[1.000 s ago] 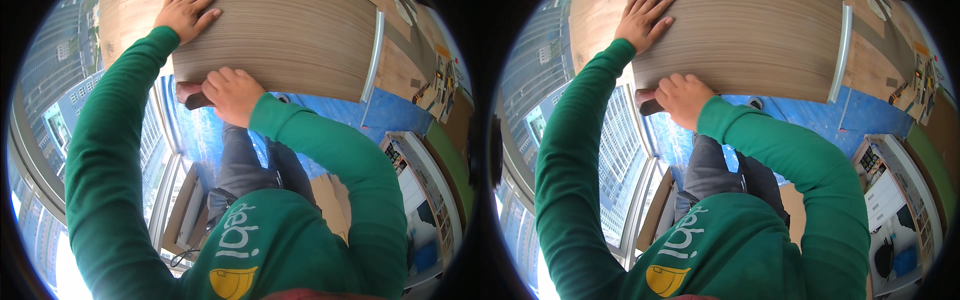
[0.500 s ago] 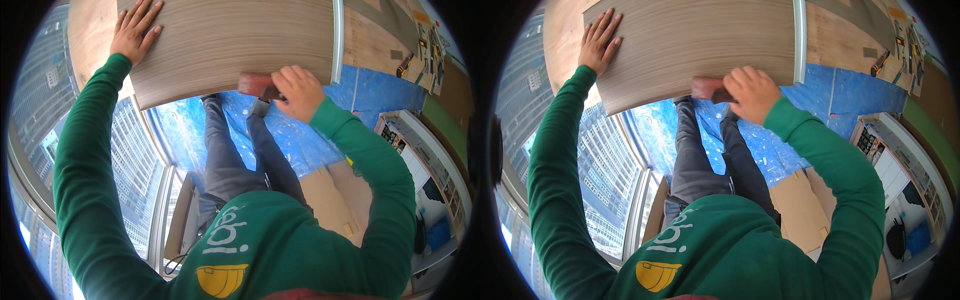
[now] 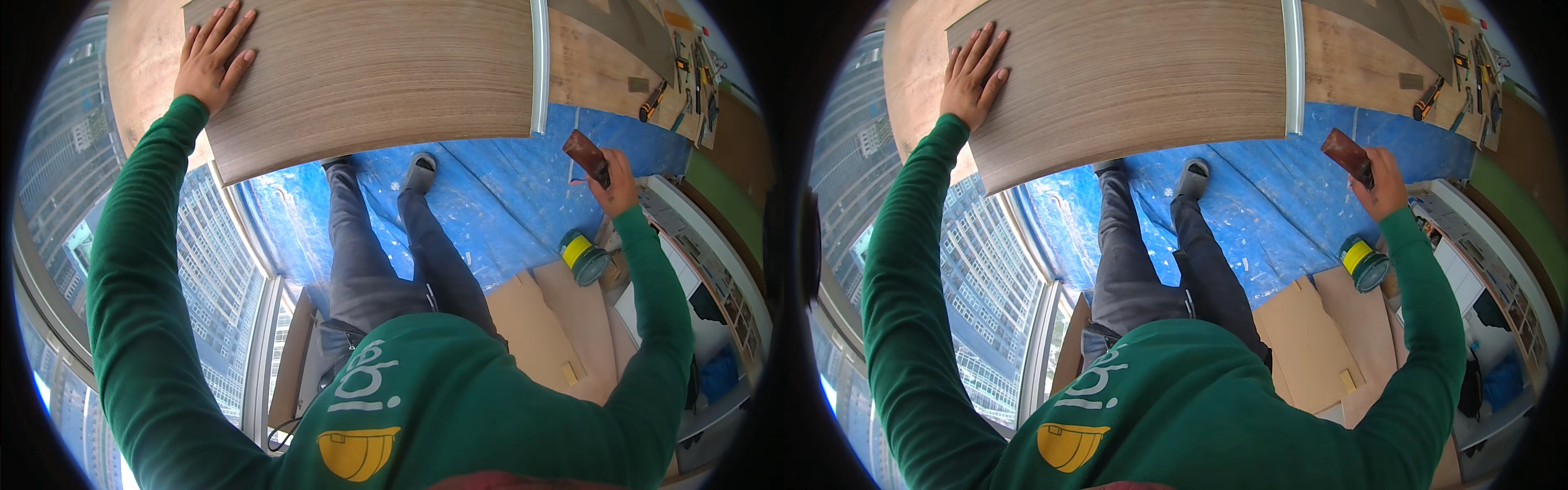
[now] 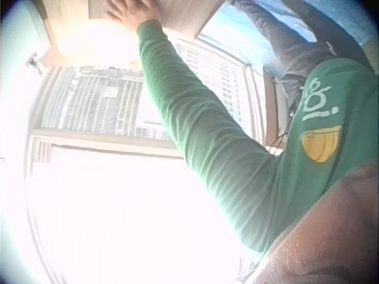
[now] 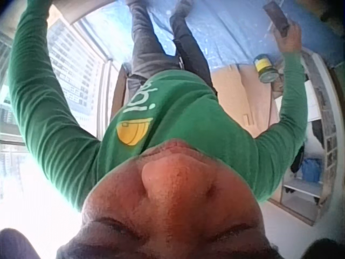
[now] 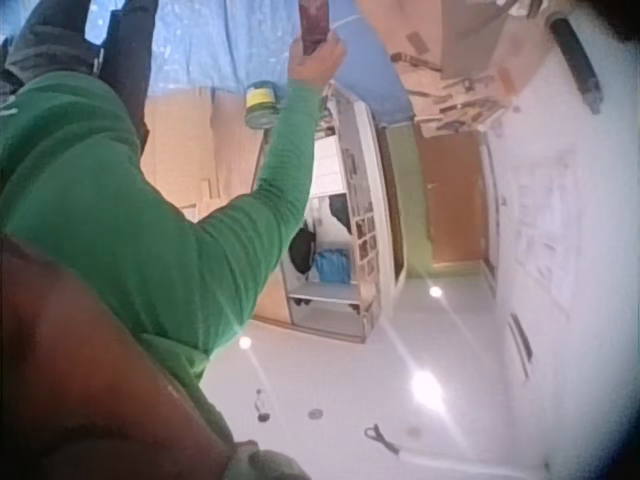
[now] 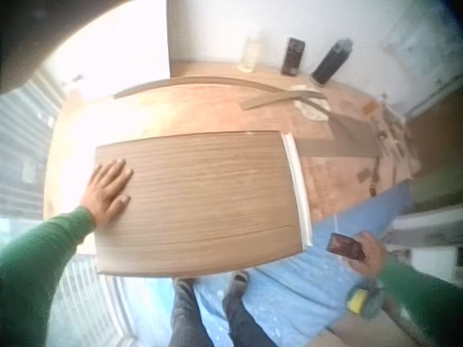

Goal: The person assembles a wooden cabinet door by attaching a metal handle with screws. They use a hammer to tap the handle into place, then use a screwdriver to tighten the screws. The person also handles a small wooden block and a metal strip during the process.

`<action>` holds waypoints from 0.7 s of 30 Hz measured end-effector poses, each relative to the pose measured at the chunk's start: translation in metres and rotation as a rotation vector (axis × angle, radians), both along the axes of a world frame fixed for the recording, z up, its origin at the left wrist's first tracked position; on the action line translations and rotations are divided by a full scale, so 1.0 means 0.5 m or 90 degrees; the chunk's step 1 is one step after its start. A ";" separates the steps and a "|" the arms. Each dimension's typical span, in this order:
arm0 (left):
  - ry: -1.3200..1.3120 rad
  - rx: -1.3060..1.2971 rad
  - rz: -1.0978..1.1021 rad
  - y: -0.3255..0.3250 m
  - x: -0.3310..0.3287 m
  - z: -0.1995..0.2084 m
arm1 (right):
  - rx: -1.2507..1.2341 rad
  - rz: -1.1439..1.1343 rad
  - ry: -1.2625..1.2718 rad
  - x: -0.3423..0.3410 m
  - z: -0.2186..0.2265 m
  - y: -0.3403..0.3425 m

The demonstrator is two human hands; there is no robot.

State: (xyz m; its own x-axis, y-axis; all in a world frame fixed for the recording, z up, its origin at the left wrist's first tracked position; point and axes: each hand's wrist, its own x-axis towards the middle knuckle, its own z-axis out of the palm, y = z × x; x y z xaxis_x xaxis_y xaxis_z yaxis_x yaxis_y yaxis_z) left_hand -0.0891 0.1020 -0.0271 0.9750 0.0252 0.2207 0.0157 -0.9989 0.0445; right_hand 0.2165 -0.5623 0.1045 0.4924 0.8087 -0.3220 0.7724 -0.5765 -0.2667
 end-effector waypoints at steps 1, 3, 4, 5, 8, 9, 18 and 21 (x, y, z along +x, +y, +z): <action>-0.001 -0.006 0.003 -0.001 -0.002 0.003 | 0.006 -0.026 0.024 -0.016 0.018 0.031; -0.005 -0.010 0.007 0.002 -0.009 0.007 | 0.031 -0.034 0.075 -0.059 0.042 0.116; -0.008 -0.005 0.008 0.005 -0.012 0.003 | 0.054 -0.014 0.103 -0.091 0.045 0.174; -0.011 -0.004 0.008 -0.001 -0.010 0.004 | 0.074 0.005 0.129 -0.124 0.042 0.230; 0.229 -0.115 0.121 -0.057 0.033 0.074 | 0.100 0.146 0.140 -0.220 -0.007 0.395; 0.222 -0.119 0.118 -0.056 0.030 0.075 | 0.106 0.184 0.139 -0.263 -0.025 0.459; 0.168 -0.105 0.091 -0.026 0.003 0.046 | 0.253 0.462 0.059 -0.632 -0.132 0.883; 0.155 -0.114 0.095 -0.018 -0.006 0.043 | 0.269 0.511 0.048 -0.704 -0.135 0.949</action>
